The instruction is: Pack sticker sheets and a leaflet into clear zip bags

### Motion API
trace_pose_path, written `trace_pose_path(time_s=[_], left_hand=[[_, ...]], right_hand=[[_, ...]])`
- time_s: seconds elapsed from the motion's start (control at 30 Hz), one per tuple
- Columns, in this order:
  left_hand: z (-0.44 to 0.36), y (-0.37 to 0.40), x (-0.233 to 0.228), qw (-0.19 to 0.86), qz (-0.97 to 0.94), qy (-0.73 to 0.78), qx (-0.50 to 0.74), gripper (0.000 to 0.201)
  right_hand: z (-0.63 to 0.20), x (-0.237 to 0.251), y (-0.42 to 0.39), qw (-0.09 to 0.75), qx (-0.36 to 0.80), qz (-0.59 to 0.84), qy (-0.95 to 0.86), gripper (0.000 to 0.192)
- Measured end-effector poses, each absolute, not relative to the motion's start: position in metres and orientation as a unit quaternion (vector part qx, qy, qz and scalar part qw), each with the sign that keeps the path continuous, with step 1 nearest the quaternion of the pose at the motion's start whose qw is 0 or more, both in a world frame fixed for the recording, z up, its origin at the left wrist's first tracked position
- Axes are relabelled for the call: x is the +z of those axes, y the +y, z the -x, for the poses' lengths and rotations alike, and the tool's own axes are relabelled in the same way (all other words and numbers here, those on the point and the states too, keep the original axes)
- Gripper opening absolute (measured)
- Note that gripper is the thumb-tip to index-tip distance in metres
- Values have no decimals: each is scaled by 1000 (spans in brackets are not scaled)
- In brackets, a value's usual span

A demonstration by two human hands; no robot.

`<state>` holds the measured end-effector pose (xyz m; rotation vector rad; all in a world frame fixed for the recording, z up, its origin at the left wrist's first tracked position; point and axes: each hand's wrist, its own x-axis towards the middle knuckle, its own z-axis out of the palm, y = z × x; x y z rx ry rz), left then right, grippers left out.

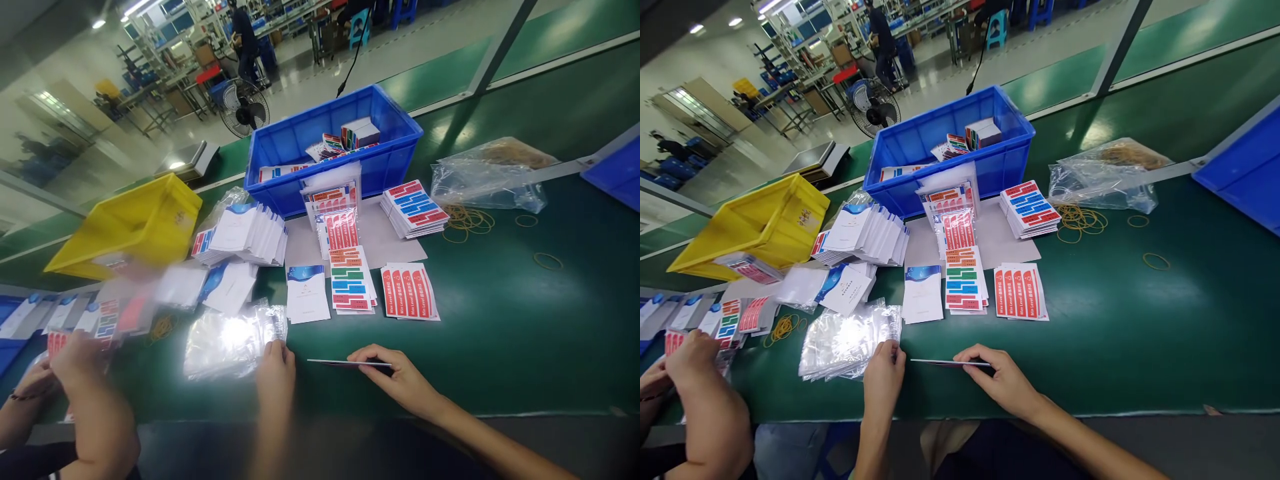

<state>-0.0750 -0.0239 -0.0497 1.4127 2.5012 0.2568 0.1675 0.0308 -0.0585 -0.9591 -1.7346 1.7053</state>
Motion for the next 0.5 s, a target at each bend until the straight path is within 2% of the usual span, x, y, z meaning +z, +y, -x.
trace_pose_path(time_s=[0.2, 0.3, 0.37, 0.4, 0.5], left_hand=[[79, -31, -31, 178, -427, 870, 171, 18], [77, -38, -23, 254, -356, 855, 279, 26], [72, -42, -20, 334, -345, 813, 331, 31], [68, -43, -19, 375, -349, 787, 343, 33], [52, -42, -16, 453, -392, 730, 329, 28]], right_hand=[[-166, -61, 26, 277, 643, 411, -585, 24], [-166, -60, 25, 303, 677, 410, -530, 58], [-166, -59, 26, 306, 678, 405, -532, 69], [-165, -59, 26, 299, 669, 401, -550, 64], [-161, -56, 27, 263, 618, 393, -628, 34]])
